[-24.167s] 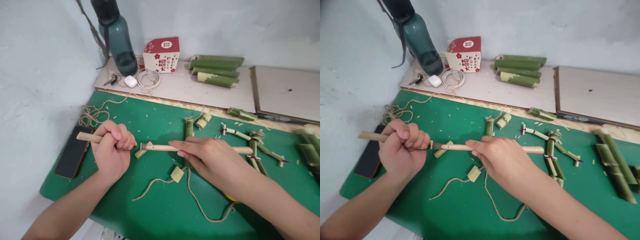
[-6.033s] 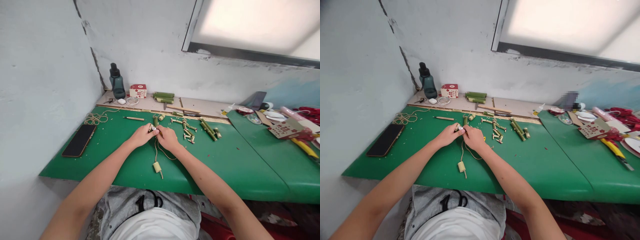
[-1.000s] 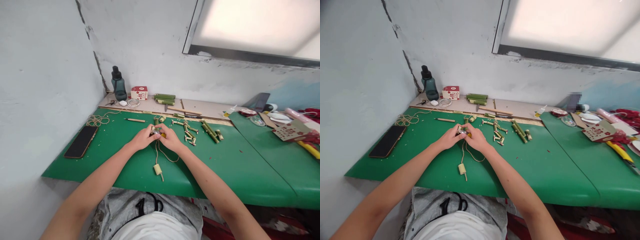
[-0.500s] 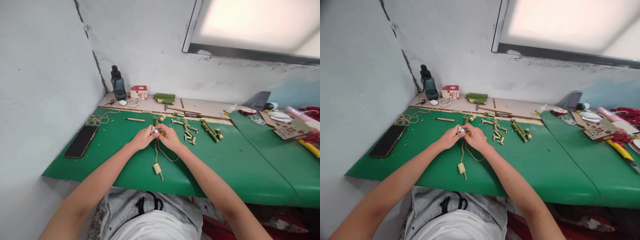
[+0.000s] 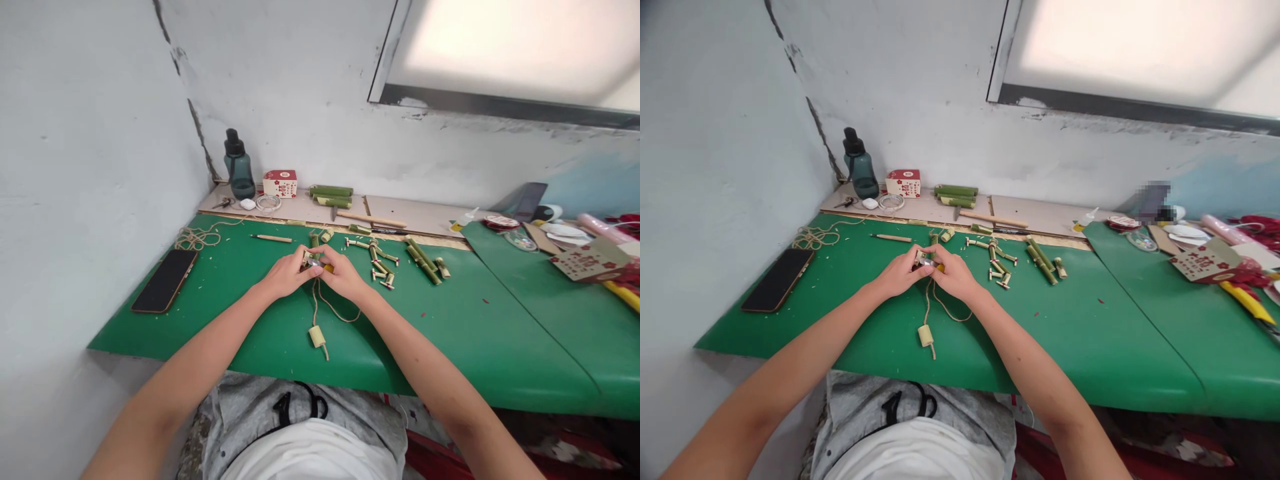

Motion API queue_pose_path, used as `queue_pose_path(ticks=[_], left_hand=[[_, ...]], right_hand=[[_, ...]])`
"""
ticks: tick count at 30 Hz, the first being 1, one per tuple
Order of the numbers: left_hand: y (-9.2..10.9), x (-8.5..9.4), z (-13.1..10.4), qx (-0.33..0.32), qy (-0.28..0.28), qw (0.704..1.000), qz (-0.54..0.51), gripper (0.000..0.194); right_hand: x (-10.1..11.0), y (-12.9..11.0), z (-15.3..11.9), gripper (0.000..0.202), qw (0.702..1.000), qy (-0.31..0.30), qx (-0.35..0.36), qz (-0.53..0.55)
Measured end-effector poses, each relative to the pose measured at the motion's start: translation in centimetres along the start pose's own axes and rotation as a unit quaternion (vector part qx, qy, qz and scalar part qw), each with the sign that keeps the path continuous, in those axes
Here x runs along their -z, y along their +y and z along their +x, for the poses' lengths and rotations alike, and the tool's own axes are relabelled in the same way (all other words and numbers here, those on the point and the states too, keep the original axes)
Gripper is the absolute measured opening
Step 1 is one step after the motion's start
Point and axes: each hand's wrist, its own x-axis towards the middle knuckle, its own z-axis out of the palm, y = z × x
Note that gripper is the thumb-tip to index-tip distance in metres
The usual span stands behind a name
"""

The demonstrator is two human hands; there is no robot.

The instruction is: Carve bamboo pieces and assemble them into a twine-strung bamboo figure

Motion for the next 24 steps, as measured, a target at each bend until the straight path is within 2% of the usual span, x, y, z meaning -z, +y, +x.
queue_pose_path(ticks=[10,17,21,24], left_hand=[[-0.66,-0.52,0.24,0.008,0.009,0.998,0.055,0.055],[-0.58,-0.49,0.27,0.011,0.013,0.997,0.072,0.056],[-0.33,-0.31,0.24,0.007,0.02,0.999,0.049,0.055],[-0.15,-0.2,0.19,0.003,0.017,0.999,0.033,0.055]], right_hand=[[-0.54,0.08,0.17,0.03,0.999,0.035,-0.02,-0.03],[-0.72,-0.11,0.11,0.034,0.997,0.049,-0.026,-0.047],[-0.69,-0.52,0.18,0.042,0.996,0.054,-0.034,-0.057],[-0.45,-0.68,0.17,0.04,0.995,0.051,-0.047,-0.071]])
